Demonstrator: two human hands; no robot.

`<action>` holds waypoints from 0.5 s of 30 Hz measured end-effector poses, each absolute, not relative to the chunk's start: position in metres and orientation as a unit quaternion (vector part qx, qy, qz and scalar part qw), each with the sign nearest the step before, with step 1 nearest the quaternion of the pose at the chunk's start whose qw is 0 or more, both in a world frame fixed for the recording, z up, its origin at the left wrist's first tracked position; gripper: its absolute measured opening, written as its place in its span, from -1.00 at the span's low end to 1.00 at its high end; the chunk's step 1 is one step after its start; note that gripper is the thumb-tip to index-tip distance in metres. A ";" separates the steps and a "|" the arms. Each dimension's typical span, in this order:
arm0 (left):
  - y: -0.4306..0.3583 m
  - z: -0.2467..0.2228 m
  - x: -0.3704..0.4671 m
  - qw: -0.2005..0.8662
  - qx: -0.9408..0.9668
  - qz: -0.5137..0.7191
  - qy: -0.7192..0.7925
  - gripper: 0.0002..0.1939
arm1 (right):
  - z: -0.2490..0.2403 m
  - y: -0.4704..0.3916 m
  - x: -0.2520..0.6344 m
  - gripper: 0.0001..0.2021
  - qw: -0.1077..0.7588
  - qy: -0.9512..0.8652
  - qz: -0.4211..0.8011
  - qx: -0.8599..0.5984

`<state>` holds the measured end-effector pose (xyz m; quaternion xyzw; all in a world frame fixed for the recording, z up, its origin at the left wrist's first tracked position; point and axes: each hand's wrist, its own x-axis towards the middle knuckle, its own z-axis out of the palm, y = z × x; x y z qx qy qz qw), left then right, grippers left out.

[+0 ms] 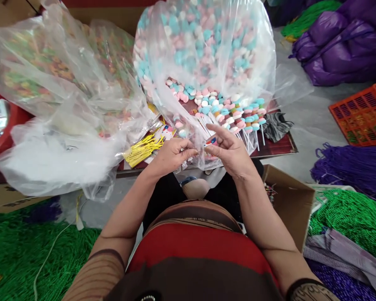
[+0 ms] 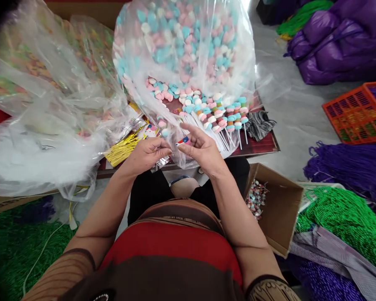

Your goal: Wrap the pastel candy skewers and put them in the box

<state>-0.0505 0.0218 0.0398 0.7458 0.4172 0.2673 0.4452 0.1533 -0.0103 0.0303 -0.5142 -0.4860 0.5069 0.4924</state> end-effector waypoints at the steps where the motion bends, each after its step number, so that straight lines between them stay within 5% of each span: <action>1: 0.021 0.039 -0.050 0.443 0.752 0.264 0.410 -0.72 | 0.028 -0.012 0.153 -0.54 0.492 -0.477 0.510 -0.520; 4: 0.018 0.034 -0.048 0.438 0.762 0.260 0.399 -0.56 | 0.019 -0.017 0.150 -0.65 0.512 -0.447 0.491 -0.546; 8: 0.013 0.029 -0.045 0.455 0.755 0.250 0.401 -0.43 | 0.010 -0.025 0.146 -0.52 0.521 -0.443 0.450 -0.575; 15: 0.002 0.022 -0.033 0.602 0.649 0.266 0.382 -0.54 | 0.021 -0.036 0.143 -0.39 0.501 -0.510 0.315 -0.624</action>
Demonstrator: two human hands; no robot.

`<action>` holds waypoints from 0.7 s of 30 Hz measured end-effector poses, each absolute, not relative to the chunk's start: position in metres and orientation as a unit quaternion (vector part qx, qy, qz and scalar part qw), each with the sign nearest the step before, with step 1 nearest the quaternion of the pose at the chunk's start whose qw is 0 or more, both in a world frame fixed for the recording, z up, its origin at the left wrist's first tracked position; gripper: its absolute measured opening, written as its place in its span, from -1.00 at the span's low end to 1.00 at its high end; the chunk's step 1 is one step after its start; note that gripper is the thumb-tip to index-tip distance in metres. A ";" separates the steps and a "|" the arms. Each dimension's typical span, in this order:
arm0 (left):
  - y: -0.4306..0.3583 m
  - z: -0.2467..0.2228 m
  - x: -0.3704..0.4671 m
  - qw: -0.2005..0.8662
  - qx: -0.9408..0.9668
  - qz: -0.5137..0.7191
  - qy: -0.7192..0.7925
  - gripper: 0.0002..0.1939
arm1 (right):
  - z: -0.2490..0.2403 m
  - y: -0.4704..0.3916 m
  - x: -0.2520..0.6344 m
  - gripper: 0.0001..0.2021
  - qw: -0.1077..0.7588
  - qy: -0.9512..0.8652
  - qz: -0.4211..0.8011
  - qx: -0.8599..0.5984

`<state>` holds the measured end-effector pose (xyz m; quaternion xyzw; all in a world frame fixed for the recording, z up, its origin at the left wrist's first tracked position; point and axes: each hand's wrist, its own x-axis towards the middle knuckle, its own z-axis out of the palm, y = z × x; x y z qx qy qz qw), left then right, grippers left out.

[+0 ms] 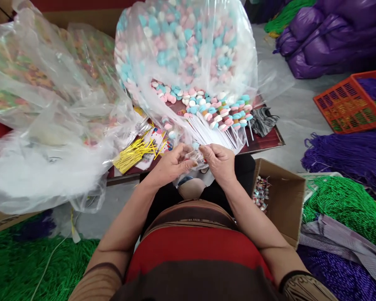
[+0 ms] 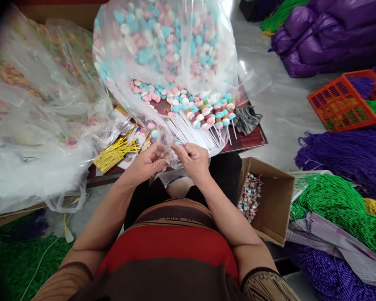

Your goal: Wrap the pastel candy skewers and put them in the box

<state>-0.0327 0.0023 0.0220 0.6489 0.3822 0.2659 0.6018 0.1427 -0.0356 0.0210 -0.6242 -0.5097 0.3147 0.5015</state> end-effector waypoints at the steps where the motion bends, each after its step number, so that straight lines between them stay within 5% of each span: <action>1: 0.002 0.022 -0.032 0.588 0.654 0.273 0.391 -0.58 | 0.021 -0.036 0.143 -0.39 0.501 -0.510 0.317 -0.623; 7: 0.005 0.023 -0.030 0.472 0.729 0.298 0.397 -0.57 | 0.015 -0.038 0.147 -0.54 0.513 -0.464 0.448 -0.566; 15: -0.002 0.008 -0.018 0.493 0.669 0.358 0.425 -0.68 | 0.011 -0.040 0.150 -0.34 0.491 -0.513 0.325 -0.624; 21: 0.012 0.006 -0.033 0.468 0.640 0.437 0.425 -0.73 | 0.016 -0.014 0.217 -0.70 0.408 -0.537 0.135 -0.726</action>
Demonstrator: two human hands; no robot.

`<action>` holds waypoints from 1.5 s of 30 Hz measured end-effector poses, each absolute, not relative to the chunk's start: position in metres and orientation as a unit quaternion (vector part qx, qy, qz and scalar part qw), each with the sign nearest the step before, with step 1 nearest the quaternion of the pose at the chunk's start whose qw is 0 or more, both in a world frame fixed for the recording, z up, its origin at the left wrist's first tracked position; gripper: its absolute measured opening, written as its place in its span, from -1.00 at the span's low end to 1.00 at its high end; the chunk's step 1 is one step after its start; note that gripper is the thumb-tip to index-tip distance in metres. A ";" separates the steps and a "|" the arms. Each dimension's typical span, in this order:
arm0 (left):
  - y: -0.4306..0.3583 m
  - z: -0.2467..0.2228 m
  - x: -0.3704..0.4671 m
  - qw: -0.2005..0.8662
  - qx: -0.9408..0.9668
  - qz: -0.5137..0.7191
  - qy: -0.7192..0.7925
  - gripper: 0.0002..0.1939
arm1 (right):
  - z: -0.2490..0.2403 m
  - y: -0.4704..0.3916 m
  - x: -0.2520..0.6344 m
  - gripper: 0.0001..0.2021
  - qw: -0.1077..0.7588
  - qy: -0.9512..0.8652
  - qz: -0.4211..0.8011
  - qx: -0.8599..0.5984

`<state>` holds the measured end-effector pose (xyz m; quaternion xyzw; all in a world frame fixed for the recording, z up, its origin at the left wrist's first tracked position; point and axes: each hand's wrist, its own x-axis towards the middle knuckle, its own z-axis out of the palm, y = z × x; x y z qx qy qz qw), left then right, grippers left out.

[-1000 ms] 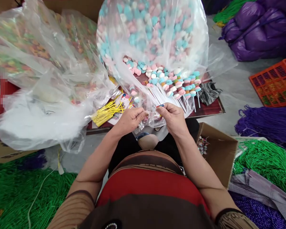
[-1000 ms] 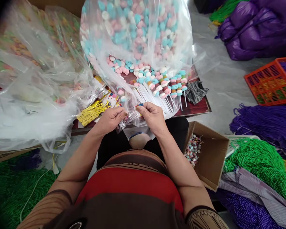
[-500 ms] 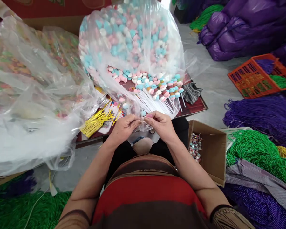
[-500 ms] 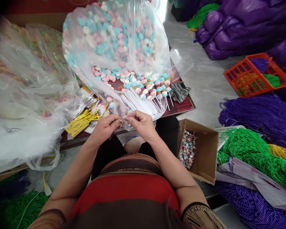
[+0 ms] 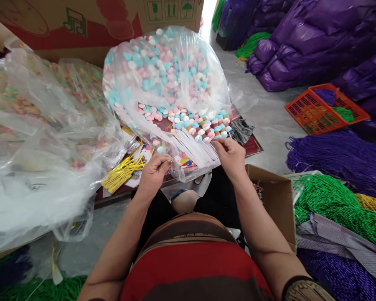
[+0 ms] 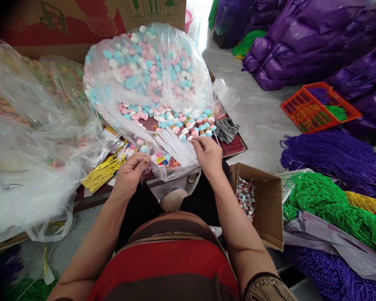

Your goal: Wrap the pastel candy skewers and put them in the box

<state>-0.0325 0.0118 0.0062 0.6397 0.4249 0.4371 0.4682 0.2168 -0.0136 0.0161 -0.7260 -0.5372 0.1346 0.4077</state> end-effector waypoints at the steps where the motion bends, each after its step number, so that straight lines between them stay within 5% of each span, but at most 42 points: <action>1: 0.014 0.004 -0.034 0.476 0.629 0.441 0.427 -0.72 | 0.015 -0.008 0.227 -0.73 0.353 -0.547 0.101 -0.752; 4: 0.016 -0.007 -0.035 0.516 0.578 0.446 0.449 -0.71 | 0.005 0.006 0.246 -0.74 0.189 -0.573 0.056 -0.795; 7: 0.016 -0.015 -0.033 0.550 0.517 0.456 0.471 -0.68 | -0.010 0.012 0.249 -0.74 0.157 -0.568 0.042 -0.807; 17: 0.023 -0.015 -0.033 0.564 0.487 0.504 0.437 -0.64 | -0.029 -0.007 0.261 -0.74 0.593 -0.377 0.205 -0.681; 29: 0.015 -0.001 -0.036 0.602 0.551 0.394 0.423 -0.79 | -0.018 -0.034 0.245 -0.74 0.665 -0.310 0.285 -0.617; 33: 0.027 0.032 -0.039 0.476 0.656 0.303 0.502 -0.85 | -0.023 -0.041 0.248 -0.70 0.649 -0.317 0.291 -0.627; 39: 0.094 0.074 -0.025 0.126 0.783 0.110 0.600 -0.58 | -0.022 -0.048 0.247 -0.67 0.644 -0.334 0.285 -0.626; 45: 0.173 0.046 0.001 0.039 0.794 -0.021 0.606 -0.60 | -0.029 -0.051 0.246 -0.67 0.650 -0.317 0.288 -0.628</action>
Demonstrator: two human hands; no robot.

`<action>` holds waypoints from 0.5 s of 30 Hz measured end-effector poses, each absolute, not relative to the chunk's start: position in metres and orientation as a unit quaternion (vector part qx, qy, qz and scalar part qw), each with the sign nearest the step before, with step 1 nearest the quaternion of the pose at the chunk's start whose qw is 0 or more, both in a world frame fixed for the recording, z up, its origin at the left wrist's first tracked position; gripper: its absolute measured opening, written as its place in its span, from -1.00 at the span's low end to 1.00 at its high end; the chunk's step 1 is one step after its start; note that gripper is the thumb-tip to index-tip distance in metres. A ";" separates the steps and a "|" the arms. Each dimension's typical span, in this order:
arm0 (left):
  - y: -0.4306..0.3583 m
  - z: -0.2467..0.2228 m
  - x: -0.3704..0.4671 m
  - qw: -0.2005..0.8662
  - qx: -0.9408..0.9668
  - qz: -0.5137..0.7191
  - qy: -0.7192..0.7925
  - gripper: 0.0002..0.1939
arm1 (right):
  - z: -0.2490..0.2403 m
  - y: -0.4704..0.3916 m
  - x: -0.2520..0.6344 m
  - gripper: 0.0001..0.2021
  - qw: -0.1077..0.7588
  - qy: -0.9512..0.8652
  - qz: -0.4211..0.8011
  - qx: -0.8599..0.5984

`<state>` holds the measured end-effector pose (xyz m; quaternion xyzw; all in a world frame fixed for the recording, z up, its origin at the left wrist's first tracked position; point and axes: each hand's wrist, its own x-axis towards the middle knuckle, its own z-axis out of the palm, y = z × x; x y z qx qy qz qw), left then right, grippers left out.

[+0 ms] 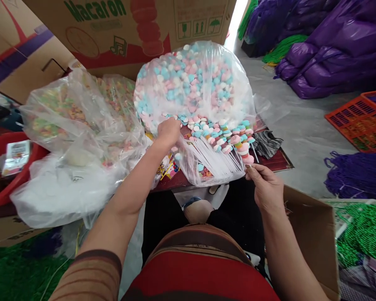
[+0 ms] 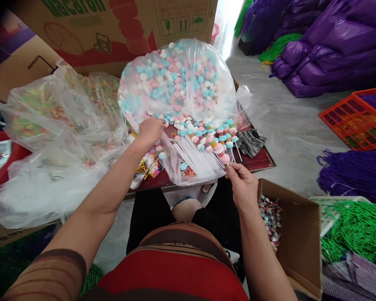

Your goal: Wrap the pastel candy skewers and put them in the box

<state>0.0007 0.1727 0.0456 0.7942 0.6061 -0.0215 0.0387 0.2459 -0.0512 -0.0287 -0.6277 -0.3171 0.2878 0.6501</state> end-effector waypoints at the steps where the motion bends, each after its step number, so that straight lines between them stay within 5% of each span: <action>1: 0.181 0.039 0.004 0.042 0.794 -0.033 0.606 -0.60 | -0.029 -0.052 0.246 -0.67 0.652 -0.314 0.287 -0.628; 15: 0.199 0.019 0.010 0.069 0.775 0.021 0.628 -0.61 | -0.035 -0.054 0.250 -0.75 0.650 -0.315 0.293 -0.627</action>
